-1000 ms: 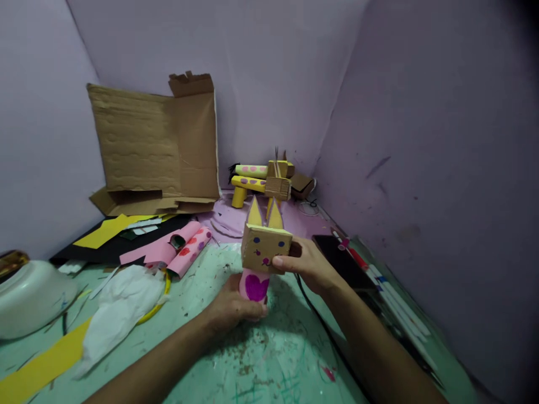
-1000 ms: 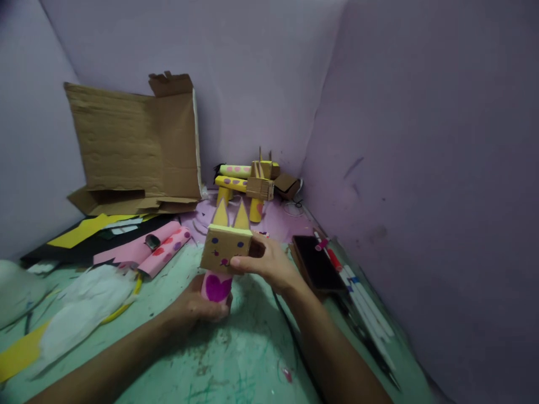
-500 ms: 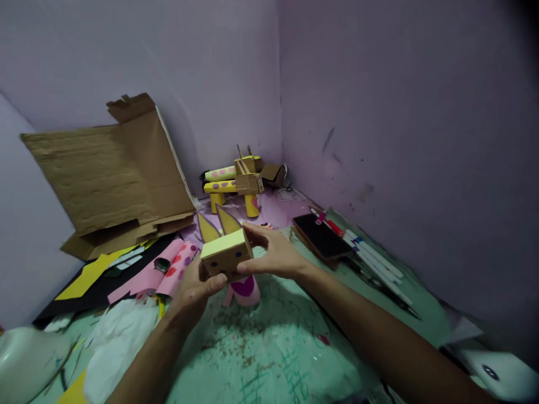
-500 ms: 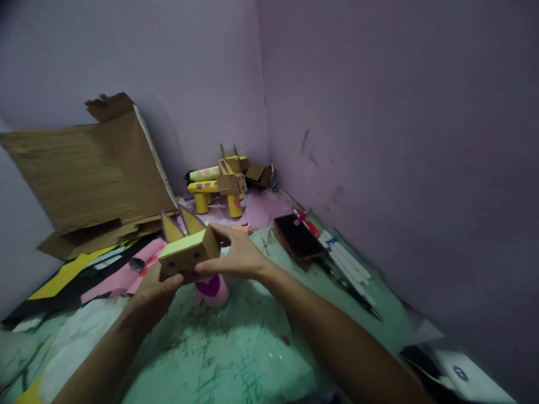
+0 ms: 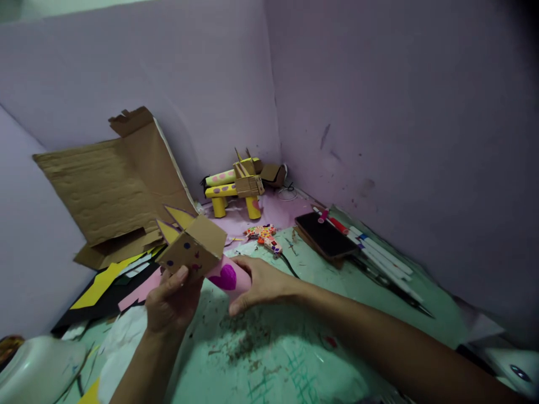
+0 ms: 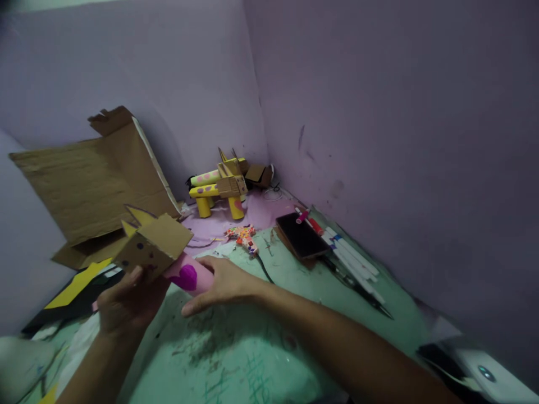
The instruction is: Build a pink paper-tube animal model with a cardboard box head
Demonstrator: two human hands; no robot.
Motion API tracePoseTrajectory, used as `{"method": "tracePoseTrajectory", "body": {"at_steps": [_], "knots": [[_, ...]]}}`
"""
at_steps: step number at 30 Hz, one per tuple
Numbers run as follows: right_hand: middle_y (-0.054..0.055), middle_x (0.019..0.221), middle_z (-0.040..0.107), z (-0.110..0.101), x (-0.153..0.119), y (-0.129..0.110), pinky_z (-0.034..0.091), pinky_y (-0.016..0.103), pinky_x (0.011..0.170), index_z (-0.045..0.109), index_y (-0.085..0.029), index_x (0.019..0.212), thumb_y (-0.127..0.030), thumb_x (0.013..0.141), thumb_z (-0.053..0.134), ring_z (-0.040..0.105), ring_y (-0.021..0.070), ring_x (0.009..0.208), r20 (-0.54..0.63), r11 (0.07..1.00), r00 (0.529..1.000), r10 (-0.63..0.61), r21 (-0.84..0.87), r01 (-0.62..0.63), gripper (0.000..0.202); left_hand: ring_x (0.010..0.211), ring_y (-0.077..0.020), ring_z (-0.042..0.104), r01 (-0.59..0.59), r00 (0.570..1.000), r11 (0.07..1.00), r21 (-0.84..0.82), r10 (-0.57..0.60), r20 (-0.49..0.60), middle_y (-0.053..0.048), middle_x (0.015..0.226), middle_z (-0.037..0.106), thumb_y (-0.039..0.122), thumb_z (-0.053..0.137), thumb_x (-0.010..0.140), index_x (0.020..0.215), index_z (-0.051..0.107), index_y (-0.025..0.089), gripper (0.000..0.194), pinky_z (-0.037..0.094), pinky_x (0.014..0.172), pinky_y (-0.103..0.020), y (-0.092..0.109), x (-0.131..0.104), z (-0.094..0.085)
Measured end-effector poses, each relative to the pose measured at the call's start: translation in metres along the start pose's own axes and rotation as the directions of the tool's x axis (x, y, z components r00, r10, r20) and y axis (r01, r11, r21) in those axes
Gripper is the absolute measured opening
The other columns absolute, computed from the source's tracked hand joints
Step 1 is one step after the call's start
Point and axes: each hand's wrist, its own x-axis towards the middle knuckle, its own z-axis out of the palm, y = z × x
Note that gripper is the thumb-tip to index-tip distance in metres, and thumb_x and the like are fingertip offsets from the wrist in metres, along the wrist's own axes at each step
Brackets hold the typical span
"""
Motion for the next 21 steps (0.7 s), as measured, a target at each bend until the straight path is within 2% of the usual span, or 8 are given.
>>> {"method": "tracePoseTrajectory", "body": {"at_steps": [3,8,13,19,21], "knots": [[0.006,0.099,0.063,0.005,-0.001,0.000,0.047,0.033,0.071,0.059,-0.017,0.108,-0.045,0.043,0.084,0.057,0.0208,0.082,-0.067,1.000,0.998,-0.006,-0.013,0.006,0.075,0.085,-0.0207,0.063,0.015,0.999,1.000,0.025,-0.016,0.028,-0.001,0.090,0.071,0.022,0.073,0.052,0.098,0.066,0.023,0.046,0.054,0.074,-0.031,-0.004,-0.003,0.002],[-0.002,0.077,0.058,0.013,0.000,0.003,0.044,0.026,0.062,0.061,-0.017,0.090,-0.035,0.046,0.084,0.050,0.0124,0.067,-0.081,0.984,0.996,-0.039,0.171,0.052,0.052,0.088,-0.0232,0.064,0.020,0.991,0.991,0.133,-0.038,0.130,-0.001,0.087,0.071,0.022,0.074,0.054,0.105,0.063,0.023,0.052,0.051,0.082,-0.034,-0.006,-0.003,0.000],[-0.007,0.059,0.051,0.018,-0.001,0.002,0.043,0.023,0.045,0.053,-0.018,0.071,-0.019,0.050,0.076,0.047,0.0093,0.049,-0.055,0.942,0.991,0.121,0.322,-0.097,0.031,0.088,-0.0259,0.064,-0.026,0.980,0.972,0.234,-0.021,0.198,-0.003,0.089,0.072,0.021,0.073,0.054,0.107,0.063,0.022,0.053,0.051,0.081,-0.036,-0.005,0.000,-0.003],[-0.006,0.057,0.051,0.016,-0.004,-0.004,0.038,0.020,0.043,0.053,-0.017,0.065,-0.015,0.050,0.072,0.047,0.0081,0.049,-0.132,0.979,0.984,0.120,0.180,-0.095,0.025,0.085,-0.0303,0.065,0.012,0.964,0.963,0.270,-0.083,0.252,-0.006,0.086,0.072,0.025,0.072,0.053,0.104,0.064,0.018,0.052,0.051,0.081,-0.042,-0.002,0.001,-0.011],[-0.006,0.057,0.051,0.016,-0.004,-0.005,0.039,0.020,0.043,0.052,-0.018,0.065,-0.016,0.050,0.072,0.048,0.0088,0.049,-0.120,0.973,0.984,0.135,0.205,-0.108,0.025,0.087,-0.0317,0.064,0.028,0.956,0.958,0.284,-0.109,0.273,-0.007,0.083,0.072,0.027,0.071,0.053,0.103,0.064,0.017,0.052,0.050,0.082,-0.043,-0.001,0.000,-0.012]]}}
